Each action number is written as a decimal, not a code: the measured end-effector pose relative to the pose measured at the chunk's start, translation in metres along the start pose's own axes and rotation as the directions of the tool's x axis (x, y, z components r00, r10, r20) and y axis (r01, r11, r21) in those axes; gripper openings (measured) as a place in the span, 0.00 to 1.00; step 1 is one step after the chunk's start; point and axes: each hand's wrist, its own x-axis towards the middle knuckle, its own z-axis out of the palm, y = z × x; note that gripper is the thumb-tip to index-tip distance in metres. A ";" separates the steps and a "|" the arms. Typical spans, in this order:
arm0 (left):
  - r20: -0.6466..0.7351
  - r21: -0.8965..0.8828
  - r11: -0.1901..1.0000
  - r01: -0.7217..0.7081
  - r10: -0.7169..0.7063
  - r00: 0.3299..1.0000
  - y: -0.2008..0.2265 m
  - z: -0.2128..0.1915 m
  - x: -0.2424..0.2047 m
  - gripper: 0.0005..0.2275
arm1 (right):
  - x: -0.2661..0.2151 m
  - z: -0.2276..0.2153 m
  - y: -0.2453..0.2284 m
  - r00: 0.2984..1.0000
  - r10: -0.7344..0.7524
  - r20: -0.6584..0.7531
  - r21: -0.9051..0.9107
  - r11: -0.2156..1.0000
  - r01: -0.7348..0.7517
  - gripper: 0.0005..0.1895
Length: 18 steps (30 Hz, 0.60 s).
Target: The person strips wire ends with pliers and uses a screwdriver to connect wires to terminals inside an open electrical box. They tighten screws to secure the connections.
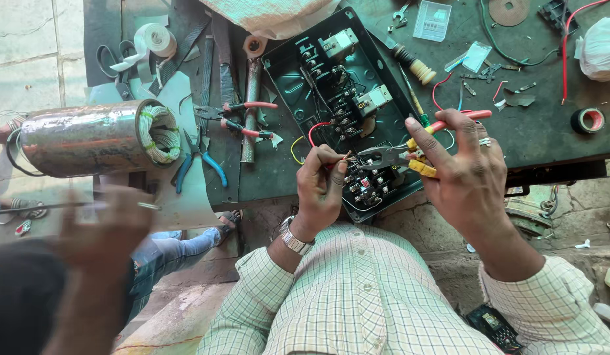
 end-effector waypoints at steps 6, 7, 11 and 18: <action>-0.011 -0.017 0.999 0.032 -0.032 0.999 -0.001 0.001 -0.002 0.04 | -0.001 0.008 -0.004 0.996 -0.033 -0.079 0.009 0.999 0.034 0.37; -0.015 -0.030 0.999 0.024 -0.024 1.000 -0.001 0.002 -0.003 0.04 | -0.003 0.009 -0.004 0.996 -0.031 -0.088 0.022 0.999 0.033 0.36; -0.048 -0.013 0.999 0.053 -0.053 0.997 0.000 0.006 0.000 0.05 | 0.001 0.011 -0.004 0.991 -0.021 -0.135 0.043 0.999 0.027 0.36; -0.079 -0.123 0.981 0.147 -0.157 0.984 -0.004 0.009 0.002 0.02 | 0.010 0.015 0.003 0.988 0.004 -0.155 0.067 0.998 0.006 0.36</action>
